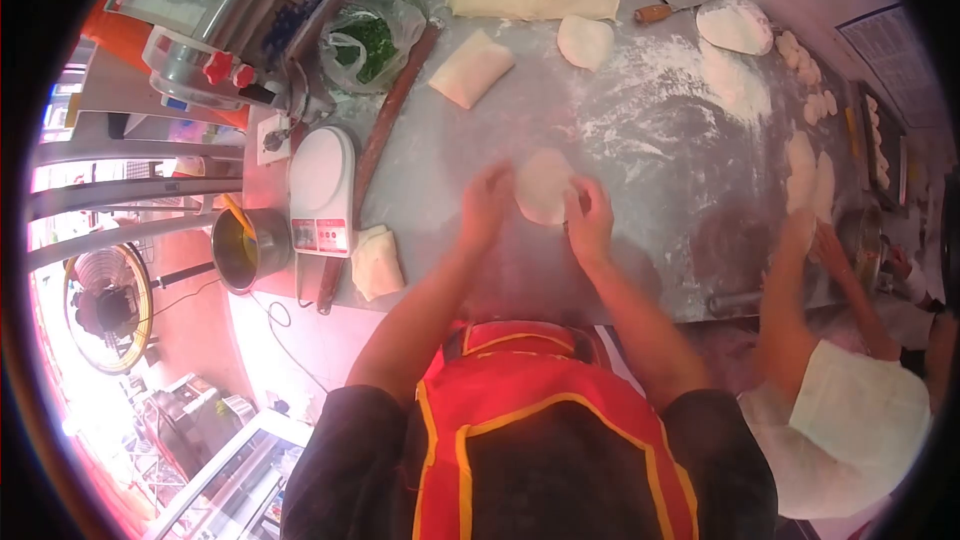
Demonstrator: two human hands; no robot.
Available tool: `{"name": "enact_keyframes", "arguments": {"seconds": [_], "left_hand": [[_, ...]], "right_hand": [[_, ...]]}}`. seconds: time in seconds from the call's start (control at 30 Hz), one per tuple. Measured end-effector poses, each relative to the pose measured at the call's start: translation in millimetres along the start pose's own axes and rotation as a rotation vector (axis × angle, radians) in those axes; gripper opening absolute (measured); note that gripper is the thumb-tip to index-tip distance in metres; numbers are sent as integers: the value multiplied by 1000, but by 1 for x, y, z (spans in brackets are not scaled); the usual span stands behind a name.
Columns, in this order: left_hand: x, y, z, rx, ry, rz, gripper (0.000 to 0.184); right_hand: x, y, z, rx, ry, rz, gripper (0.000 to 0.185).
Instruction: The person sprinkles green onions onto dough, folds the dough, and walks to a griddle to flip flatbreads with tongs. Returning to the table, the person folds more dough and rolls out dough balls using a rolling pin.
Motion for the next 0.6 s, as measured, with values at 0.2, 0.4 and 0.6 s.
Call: {"name": "enact_keyframes", "arguments": {"seconds": [0.2,0.4,0.6], "left_hand": [[-22,14,10,-382,91,613,38],[-30,34,15,-156,-57,647,33],[0,20,54,-519,86,896,34]], "right_hand": [[-21,-14,33,367,35,-427,38],[-47,-5,39,99,-126,-633,34],[-21,-29,16,356,-115,-518,49]]}}
Point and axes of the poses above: each hand's wrist, its own z-axis towards the middle knuckle, its own x-axis out of the back of the hand, y = z × x, the point moved 5 cm from there along z, towards the middle knuckle, and after that the axes turned 10 degrees about z, right-handed, at the moved point
